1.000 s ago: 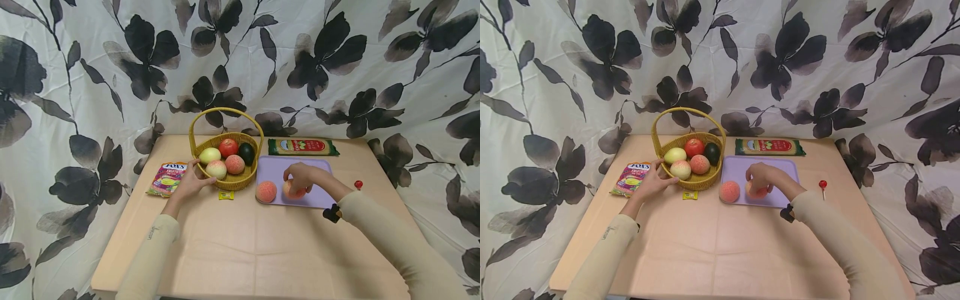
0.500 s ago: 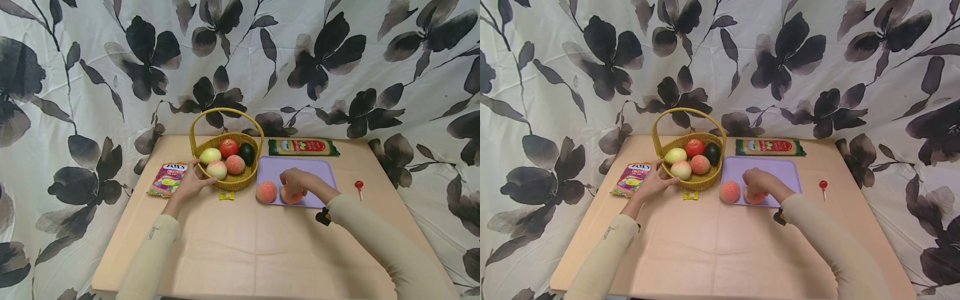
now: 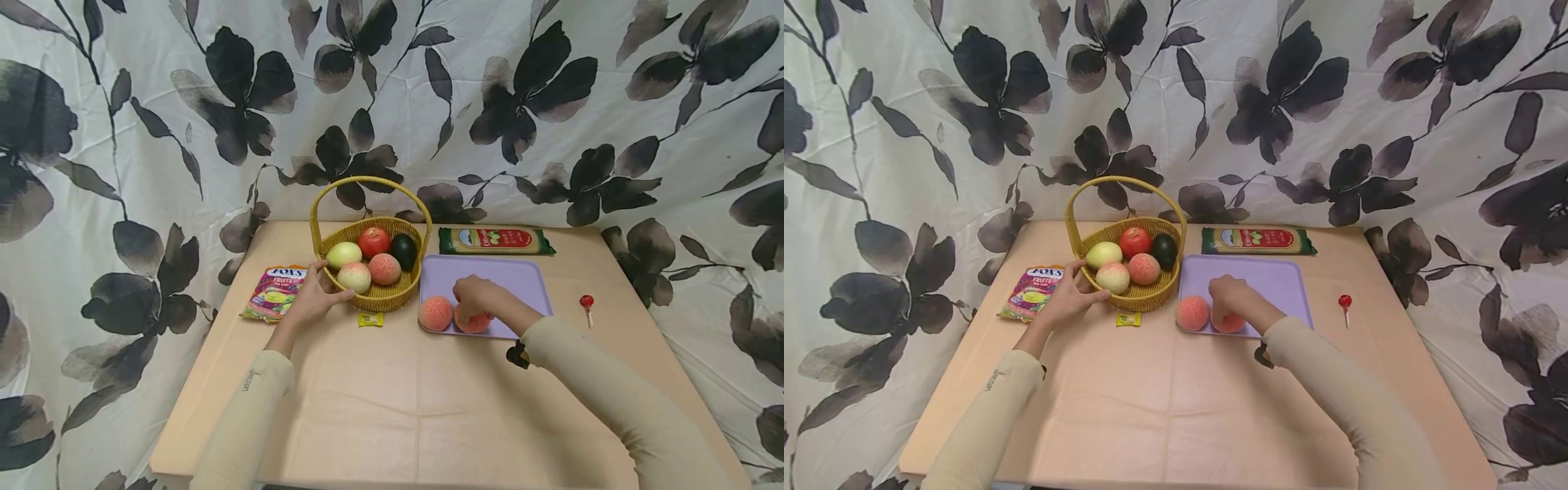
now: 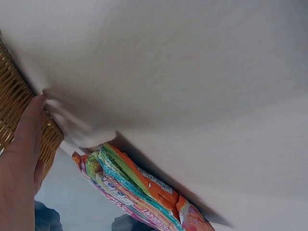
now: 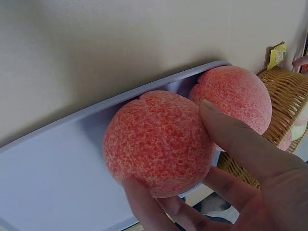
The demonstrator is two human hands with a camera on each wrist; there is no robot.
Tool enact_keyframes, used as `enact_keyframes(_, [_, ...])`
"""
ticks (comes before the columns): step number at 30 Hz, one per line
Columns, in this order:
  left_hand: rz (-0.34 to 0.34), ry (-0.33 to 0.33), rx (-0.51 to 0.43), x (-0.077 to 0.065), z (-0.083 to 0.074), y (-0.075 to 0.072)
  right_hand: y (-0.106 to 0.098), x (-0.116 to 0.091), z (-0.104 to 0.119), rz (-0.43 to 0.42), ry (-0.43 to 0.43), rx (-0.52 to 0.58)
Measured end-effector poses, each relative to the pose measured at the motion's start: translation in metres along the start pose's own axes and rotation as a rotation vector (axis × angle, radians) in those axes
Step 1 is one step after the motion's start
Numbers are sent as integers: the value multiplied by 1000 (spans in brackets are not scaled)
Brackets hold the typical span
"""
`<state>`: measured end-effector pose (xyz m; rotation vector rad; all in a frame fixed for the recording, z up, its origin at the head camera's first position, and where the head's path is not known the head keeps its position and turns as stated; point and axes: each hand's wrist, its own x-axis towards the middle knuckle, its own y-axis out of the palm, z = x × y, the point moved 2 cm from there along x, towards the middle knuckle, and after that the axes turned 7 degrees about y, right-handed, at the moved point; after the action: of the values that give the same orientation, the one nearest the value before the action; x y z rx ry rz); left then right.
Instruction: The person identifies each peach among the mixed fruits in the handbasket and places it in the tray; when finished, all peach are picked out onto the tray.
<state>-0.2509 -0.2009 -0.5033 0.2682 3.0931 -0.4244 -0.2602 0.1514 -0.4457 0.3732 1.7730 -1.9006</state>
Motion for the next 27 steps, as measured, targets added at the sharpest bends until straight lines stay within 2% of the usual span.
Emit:
enact_keyframes(6, [15, 8, -48, -4, -6, 1, -2, -1, 0, -1, -30, -56])
enact_keyframes(10, [8, 15, -46, -4, -7, 1, -5, -3, -1, 4, -22, -64])
enact_keyframes(17, [10, 11, -47, -3, -8, 0, -21, -11, 3, -2, -24, -67])
enact_keyframes(22, [8, 4, -50, 0, -2, -1, -42, -14, 18, -63, -88, -32])
enact_keyframes(27, [-5, 14, -35, 5, 11, -1, -64, -16, 41, -175, -220, 25])
